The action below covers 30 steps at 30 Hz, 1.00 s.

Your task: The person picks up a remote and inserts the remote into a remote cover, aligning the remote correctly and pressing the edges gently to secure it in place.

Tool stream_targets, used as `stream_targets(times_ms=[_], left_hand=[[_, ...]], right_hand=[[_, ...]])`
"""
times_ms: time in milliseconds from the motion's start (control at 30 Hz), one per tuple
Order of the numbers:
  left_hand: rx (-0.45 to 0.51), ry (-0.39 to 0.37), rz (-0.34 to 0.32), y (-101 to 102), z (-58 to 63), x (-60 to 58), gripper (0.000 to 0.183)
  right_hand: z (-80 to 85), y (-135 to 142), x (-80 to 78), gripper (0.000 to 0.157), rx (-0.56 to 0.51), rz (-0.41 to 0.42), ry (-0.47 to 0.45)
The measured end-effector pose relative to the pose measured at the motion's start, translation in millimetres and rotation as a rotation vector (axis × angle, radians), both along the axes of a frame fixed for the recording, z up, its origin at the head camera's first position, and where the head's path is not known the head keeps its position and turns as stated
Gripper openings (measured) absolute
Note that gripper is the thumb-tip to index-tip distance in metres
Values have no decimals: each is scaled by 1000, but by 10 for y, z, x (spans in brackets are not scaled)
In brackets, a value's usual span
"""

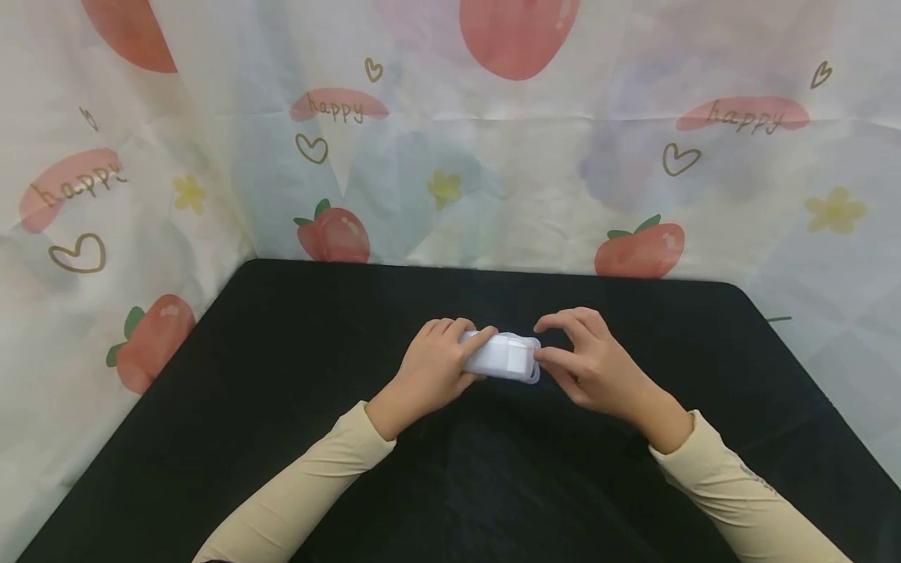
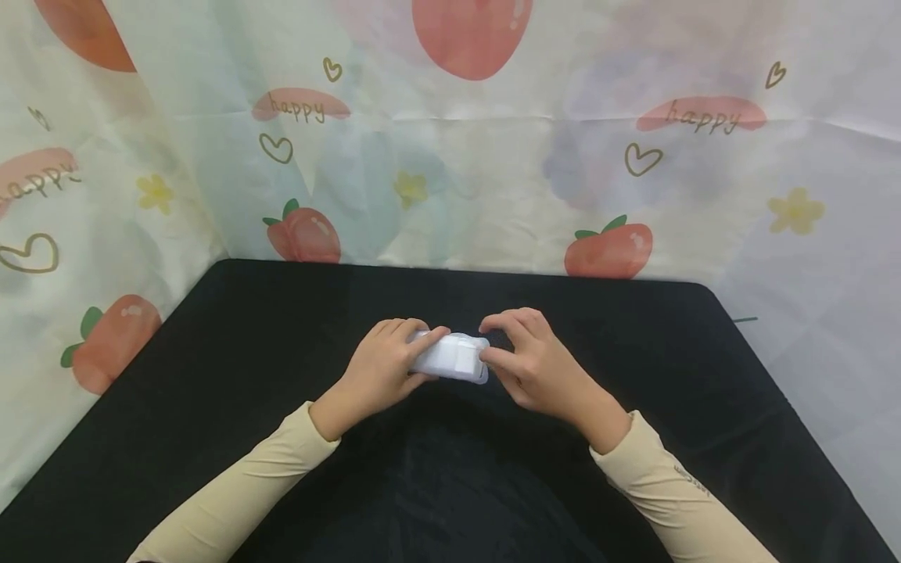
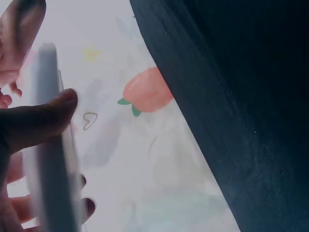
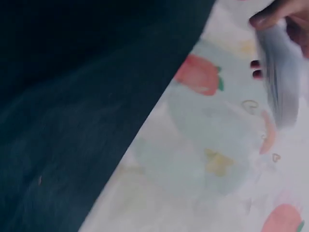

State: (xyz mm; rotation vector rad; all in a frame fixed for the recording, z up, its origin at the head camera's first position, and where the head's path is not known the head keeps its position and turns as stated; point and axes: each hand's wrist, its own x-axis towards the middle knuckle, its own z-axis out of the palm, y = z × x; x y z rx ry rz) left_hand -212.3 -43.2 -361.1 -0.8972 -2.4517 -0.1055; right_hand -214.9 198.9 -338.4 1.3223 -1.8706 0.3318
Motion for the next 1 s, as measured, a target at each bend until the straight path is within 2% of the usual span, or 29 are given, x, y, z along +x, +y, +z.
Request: stream_targets(times_ms=[67,133,167,267,367,533,700,800,867,933,1000], left_hand=[[42,38,6,-9,1,-2,60],[81,100,6,-10,16,5,59],[100,131,3,-8,23,7,59],[154,218,-14,9,50,26,54],[181,275,-26,31,68,43,51],[198,292,-10,55,53,61,51],[204,277,6,89,17,61,50],[218,247,2,94,13,51,51],[224,224,-5,81,13,41,54],[228,202,-18,64,14,28,57],[221,187,-39,53,11,14,58]], right_hand=[[25,-6,23,34,-104,-18,-124],[37,-3,46,37,-194,-77,-234],[36,-2,58,34,-222,-116,-286],[16,-9,92,24,-247,-233,-415],[-15,-39,119,20,-225,-282,-500],[-27,-98,145,18,-223,-323,-517],[-43,-164,163,14,-221,-367,-403],[-60,-190,173,10,-231,-337,-367],[-64,-180,170,11,-269,-297,-384],[-61,-155,154,20,-295,-258,-415],[-61,-134,128,39,-265,-238,-426]])
